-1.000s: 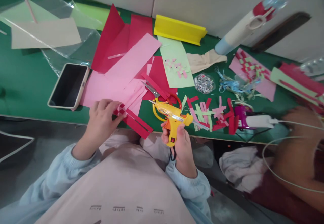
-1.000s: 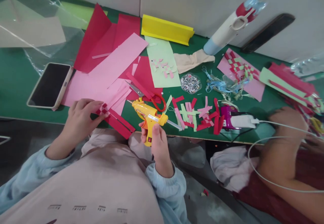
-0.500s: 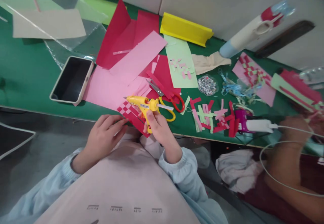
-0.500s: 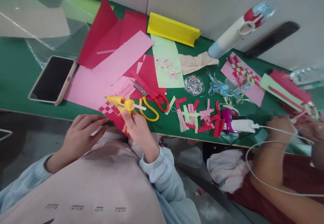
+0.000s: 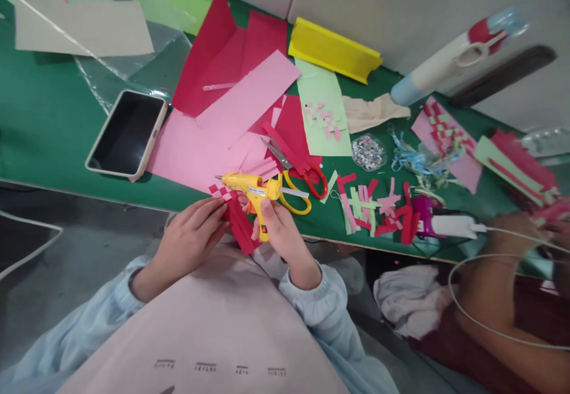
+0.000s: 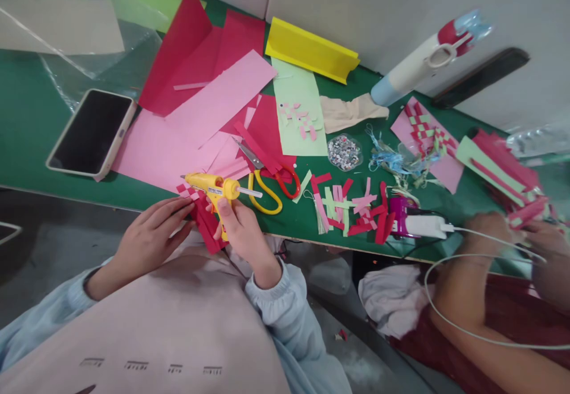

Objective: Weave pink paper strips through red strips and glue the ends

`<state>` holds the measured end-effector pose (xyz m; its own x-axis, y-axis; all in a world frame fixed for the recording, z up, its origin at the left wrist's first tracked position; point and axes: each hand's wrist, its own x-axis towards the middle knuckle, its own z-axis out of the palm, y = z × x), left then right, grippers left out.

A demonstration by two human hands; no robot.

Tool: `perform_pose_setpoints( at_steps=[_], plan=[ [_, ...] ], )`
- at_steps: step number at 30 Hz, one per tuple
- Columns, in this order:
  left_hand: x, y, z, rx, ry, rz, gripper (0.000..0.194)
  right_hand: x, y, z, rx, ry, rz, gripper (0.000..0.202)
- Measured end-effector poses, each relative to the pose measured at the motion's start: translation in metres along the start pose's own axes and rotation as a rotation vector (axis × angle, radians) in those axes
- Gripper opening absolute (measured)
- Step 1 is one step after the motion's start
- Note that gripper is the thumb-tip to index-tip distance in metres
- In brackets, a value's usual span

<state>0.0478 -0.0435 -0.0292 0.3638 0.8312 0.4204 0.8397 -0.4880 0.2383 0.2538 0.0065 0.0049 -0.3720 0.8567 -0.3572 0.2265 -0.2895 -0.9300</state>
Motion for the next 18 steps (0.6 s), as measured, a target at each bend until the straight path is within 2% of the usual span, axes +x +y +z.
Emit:
perform_pose_setpoints(
  at_steps=[9, 18],
  plan=[
    [0.0029, -0.0017, -0.0069, -0.026, -0.06, -0.028, 0.036, -0.0047, -0.0009, 0.0013, 0.027, 0.038, 0.004, 0.07],
    [0.0074, -0.0052, -0.006, -0.007, -0.041, 0.071, 0.038, -0.0003, 0.0008, 0.0068, 0.035, 0.032, 0.013, 0.069]
  ],
)
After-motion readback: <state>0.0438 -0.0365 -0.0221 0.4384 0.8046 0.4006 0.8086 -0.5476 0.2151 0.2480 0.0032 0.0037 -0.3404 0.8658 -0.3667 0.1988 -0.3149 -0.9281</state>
